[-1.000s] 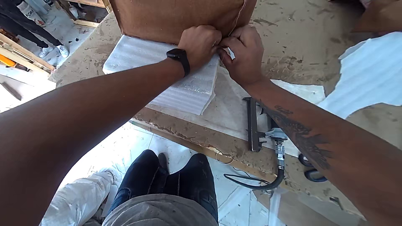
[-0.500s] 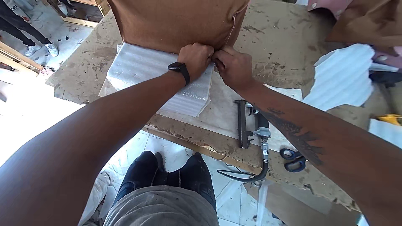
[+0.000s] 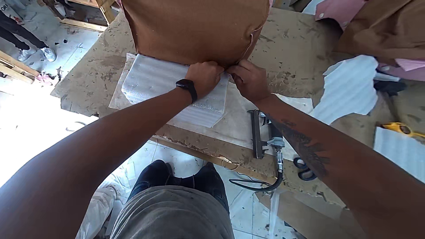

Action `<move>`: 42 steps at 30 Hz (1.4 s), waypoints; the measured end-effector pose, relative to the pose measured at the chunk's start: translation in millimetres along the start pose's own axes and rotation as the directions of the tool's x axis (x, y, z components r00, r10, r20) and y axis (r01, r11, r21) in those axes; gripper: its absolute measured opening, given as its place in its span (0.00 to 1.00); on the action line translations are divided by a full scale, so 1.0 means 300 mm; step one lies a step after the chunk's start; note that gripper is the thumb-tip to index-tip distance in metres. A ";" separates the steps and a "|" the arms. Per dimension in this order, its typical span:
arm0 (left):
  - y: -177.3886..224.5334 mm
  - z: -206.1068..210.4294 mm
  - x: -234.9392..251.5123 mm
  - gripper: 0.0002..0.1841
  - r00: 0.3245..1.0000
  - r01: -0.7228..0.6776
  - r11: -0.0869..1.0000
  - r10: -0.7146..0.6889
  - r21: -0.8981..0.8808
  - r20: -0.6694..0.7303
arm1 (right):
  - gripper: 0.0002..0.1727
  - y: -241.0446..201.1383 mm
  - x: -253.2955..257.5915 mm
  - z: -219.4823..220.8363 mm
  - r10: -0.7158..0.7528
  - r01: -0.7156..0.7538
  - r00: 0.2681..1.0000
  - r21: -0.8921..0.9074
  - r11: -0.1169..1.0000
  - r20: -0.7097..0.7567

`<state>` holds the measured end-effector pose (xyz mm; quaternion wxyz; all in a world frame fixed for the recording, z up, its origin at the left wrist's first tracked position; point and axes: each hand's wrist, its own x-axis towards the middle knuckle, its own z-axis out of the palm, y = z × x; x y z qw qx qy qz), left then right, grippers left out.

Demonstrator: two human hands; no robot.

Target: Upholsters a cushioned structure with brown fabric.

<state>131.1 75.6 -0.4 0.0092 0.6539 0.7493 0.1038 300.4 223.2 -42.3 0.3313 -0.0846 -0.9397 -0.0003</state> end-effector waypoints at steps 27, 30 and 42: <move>-0.017 0.010 0.029 0.15 0.969 -0.156 0.983 0.171 0.095 -0.179 | 0.09 -0.050 0.002 0.044 0.327 -0.300 0.945 0.350 0.888 -0.020; -0.001 -0.012 0.086 0.16 0.980 -0.133 0.984 0.149 0.122 -0.133 | 0.08 -0.053 0.011 0.040 0.379 -0.335 0.925 0.456 0.824 -0.005; 0.116 0.031 0.084 0.13 0.969 0.171 0.982 -0.183 -0.084 -0.168 | 0.15 0.011 0.087 -0.020 0.647 -0.798 0.296 0.554 -0.237 0.703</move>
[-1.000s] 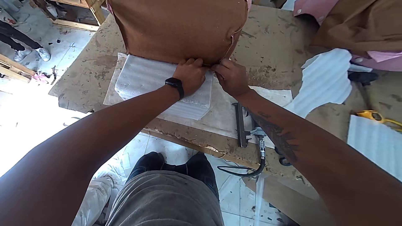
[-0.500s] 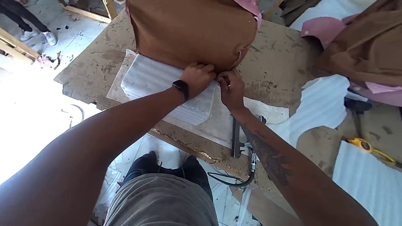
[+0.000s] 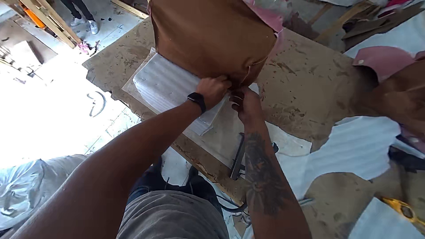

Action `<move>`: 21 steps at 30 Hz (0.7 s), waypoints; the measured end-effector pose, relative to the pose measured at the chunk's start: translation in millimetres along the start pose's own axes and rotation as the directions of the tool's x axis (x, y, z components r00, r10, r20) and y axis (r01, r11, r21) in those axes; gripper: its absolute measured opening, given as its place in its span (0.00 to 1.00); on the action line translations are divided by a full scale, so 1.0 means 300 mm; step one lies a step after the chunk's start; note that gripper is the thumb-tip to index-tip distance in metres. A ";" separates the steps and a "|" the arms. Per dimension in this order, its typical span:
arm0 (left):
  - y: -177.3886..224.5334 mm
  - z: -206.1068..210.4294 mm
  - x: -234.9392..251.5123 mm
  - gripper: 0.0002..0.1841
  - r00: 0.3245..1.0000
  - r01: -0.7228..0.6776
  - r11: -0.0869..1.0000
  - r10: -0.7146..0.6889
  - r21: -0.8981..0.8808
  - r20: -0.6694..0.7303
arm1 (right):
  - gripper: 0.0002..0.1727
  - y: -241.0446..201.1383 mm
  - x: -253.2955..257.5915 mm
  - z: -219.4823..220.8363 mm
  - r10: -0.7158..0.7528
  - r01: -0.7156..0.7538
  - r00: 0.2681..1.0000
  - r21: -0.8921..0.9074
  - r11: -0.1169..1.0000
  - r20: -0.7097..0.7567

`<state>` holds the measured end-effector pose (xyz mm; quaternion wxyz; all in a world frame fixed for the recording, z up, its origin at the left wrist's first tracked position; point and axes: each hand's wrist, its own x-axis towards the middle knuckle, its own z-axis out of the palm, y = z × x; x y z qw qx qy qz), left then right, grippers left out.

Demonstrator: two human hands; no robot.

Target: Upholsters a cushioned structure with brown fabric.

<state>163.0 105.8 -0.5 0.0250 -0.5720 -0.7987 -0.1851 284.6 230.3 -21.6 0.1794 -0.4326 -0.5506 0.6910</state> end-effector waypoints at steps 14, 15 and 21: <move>0.013 -0.003 0.003 0.12 0.976 -0.127 0.977 0.154 0.171 -0.155 | 0.11 -0.128 0.025 0.029 0.132 -0.134 0.984 -0.010 0.991 -0.120; 0.003 0.002 0.012 0.11 0.968 -0.161 0.973 0.188 0.163 -0.168 | 0.10 -0.129 0.041 0.017 0.161 -0.162 0.982 -0.002 0.987 -0.101; -0.036 -0.022 0.016 0.12 0.948 -0.243 0.963 0.261 0.115 -0.184 | 0.07 -0.133 0.030 0.044 0.243 -0.244 0.964 -0.002 0.970 -0.112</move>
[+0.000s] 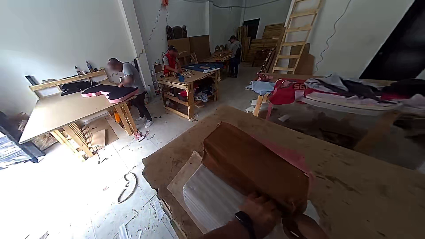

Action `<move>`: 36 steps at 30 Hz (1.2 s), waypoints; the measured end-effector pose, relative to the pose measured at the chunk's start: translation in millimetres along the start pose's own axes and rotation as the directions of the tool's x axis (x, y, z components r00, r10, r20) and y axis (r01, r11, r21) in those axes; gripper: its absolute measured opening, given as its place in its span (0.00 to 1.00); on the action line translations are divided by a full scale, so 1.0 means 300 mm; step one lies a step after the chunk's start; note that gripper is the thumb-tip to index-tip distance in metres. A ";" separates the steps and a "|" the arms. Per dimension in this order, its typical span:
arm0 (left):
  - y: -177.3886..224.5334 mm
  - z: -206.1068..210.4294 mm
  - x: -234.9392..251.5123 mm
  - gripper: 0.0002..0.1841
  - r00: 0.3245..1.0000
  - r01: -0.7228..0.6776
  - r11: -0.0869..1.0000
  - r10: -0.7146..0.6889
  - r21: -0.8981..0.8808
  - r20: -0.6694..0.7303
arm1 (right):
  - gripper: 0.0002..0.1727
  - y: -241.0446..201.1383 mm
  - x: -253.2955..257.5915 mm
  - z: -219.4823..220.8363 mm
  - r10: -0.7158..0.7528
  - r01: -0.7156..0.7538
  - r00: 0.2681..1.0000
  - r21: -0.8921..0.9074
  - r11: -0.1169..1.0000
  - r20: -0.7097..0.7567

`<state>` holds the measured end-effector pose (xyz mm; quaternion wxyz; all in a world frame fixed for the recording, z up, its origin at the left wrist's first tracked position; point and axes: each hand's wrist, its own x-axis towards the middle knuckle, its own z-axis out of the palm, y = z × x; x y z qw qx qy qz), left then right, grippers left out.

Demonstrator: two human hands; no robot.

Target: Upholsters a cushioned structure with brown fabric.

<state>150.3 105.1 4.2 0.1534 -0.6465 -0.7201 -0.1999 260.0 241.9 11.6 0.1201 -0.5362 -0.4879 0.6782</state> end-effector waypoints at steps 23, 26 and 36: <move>0.015 -0.048 0.023 0.14 0.920 0.036 0.989 0.025 -0.146 0.392 | 0.11 0.057 -0.036 0.065 -0.082 0.046 0.986 -0.236 0.971 -0.145; 0.018 -0.095 0.047 0.14 0.888 0.074 0.987 0.001 -0.145 0.460 | 0.14 0.052 -0.022 0.073 -0.108 0.067 0.981 -0.243 0.968 -0.159; 0.030 -0.027 -0.022 0.15 0.923 0.146 0.984 -0.098 -0.104 0.373 | 0.17 0.171 -0.158 -0.172 -0.350 0.300 0.918 -0.255 0.919 -0.184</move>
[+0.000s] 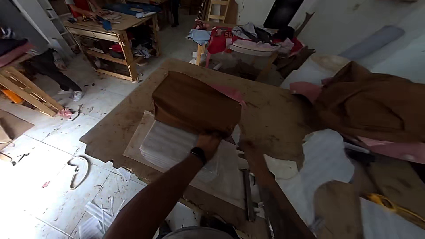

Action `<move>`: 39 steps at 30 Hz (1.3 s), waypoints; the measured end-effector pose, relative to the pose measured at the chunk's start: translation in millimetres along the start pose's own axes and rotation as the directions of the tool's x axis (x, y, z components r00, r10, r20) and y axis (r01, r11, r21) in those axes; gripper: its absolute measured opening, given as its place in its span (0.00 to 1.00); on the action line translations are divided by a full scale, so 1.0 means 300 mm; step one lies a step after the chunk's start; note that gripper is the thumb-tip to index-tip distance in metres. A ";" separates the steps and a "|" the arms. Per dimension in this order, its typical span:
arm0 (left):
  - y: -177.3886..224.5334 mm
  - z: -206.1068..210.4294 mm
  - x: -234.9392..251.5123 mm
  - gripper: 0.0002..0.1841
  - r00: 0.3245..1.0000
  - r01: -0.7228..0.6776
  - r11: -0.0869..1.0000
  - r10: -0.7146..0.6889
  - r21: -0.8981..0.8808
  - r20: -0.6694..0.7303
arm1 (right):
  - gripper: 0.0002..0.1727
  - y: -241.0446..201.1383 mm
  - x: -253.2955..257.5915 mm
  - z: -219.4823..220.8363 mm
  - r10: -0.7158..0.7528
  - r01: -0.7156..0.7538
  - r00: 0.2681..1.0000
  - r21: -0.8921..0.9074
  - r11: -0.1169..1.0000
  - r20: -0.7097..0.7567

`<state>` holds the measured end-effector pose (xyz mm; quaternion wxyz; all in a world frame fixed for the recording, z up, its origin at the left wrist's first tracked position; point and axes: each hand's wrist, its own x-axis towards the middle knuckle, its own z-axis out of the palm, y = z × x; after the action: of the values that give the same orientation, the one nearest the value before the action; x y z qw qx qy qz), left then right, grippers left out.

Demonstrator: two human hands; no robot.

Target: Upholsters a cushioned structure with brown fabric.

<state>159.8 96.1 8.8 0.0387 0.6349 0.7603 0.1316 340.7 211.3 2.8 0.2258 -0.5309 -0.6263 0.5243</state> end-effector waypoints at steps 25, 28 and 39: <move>-0.026 0.022 0.030 0.16 0.997 0.072 0.997 -0.072 -0.025 0.022 | 0.22 0.152 -0.208 -0.282 -0.114 0.122 0.985 -0.058 0.991 0.127; -0.030 0.020 0.035 0.16 0.997 0.072 0.997 -0.071 -0.027 0.028 | 0.19 0.042 -0.180 -0.230 -0.335 0.405 0.898 -0.235 0.884 0.286; -0.040 0.017 0.040 0.15 0.998 0.050 0.997 -0.048 -0.050 0.045 | 0.18 -0.026 0.026 -0.215 -0.495 0.726 0.670 -0.348 0.593 0.553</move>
<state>147.3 106.6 2.3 0.0749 0.6177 0.7710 0.1361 388.9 246.1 30.0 0.1025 -0.1982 -0.9250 0.3076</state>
